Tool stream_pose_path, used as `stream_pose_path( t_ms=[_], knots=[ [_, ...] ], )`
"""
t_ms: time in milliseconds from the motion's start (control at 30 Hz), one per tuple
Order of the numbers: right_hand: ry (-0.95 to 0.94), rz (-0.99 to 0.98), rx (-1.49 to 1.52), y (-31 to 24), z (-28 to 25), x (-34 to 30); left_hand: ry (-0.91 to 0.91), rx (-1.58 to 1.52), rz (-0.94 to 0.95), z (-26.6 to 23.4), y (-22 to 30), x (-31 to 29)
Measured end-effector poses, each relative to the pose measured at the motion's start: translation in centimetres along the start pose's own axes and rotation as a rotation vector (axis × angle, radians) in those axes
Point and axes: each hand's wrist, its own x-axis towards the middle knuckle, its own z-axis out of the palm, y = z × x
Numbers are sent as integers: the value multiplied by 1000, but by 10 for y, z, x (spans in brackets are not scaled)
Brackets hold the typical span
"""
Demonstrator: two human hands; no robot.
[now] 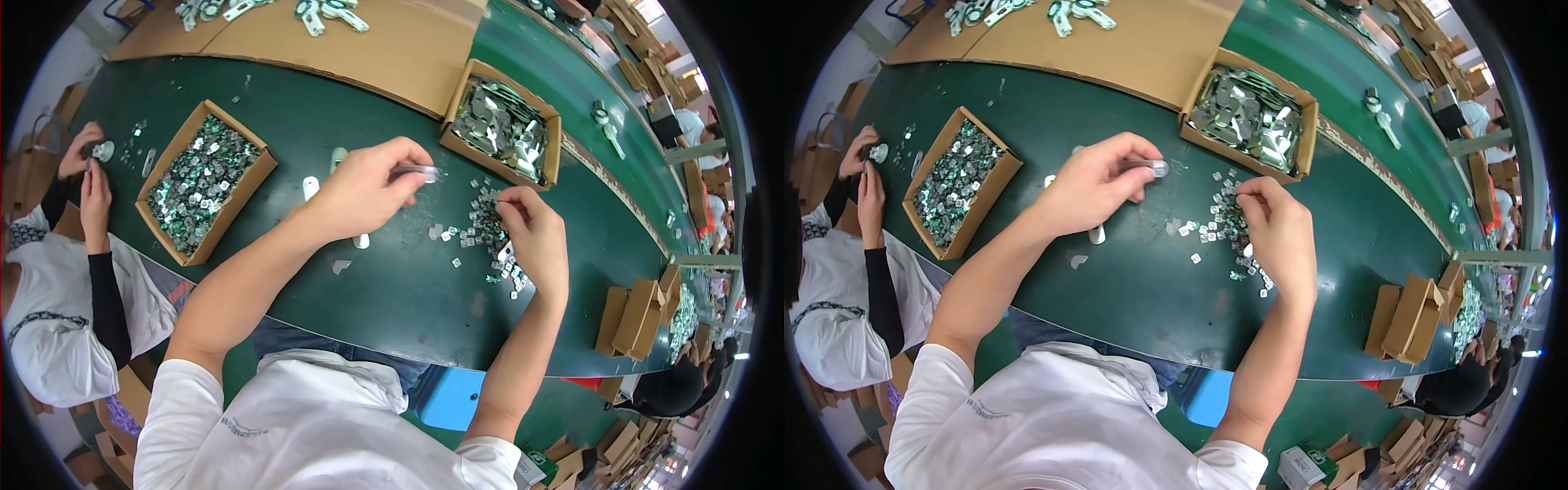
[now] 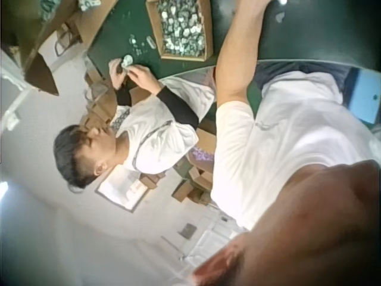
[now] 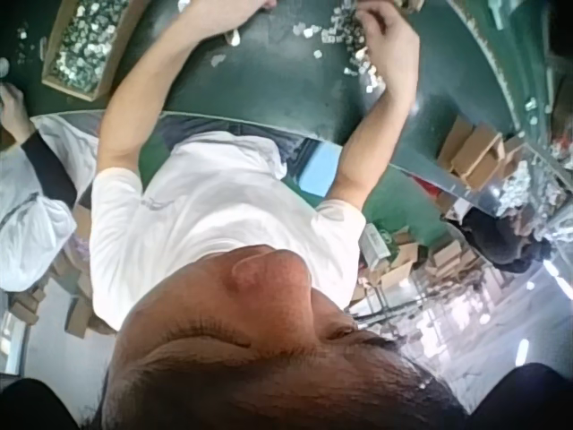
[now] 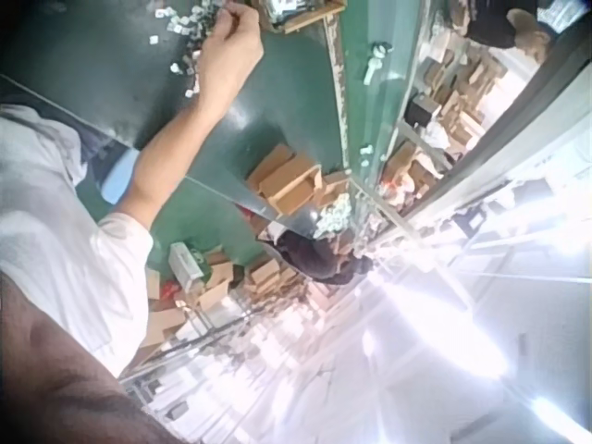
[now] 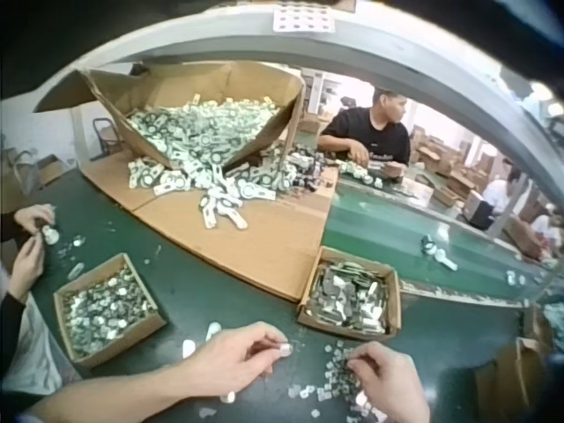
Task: Assembling small electronic components by hand on an industrial assembly line.
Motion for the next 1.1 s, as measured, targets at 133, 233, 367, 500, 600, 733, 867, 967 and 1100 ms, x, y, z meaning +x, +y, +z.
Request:
stream_pose_path(
  t_ms=[133, 233, 367, 500, 600, 733, 867, 967, 1100],
  knots=[
    [-49, 18, 357, -11, 4, -5, -56, -140, -109, 2, 2, 0],
    [-85, -58, 551, -17, 13, -6, -73, -141, -122, 1, 1, -1],
    [-144, -59, 709, -22, 15, -7, -83, -162, -129, 1, 3, -2],
    [-218, -54, 792, -25, 12, -8, -110, -234, -121, 4, -1, -1],
    [-247, -26, 853, -22, 13, -7, -118, -230, -136, 5, 3, -1],
    [-243, 19, 913, -23, 20, -6, -124, -261, -120, 6, 3, -2],
    [-262, 80, 957, -27, 21, -7, -124, -279, -105, 6, 2, -3],
    [-274, 110, 969, -30, 23, -8, -96, -284, -133, 6, 2, -3],
    [-146, 10, 859, -28, 37, -9, -69, -355, -172, 7, 3, -3]
  ],
)
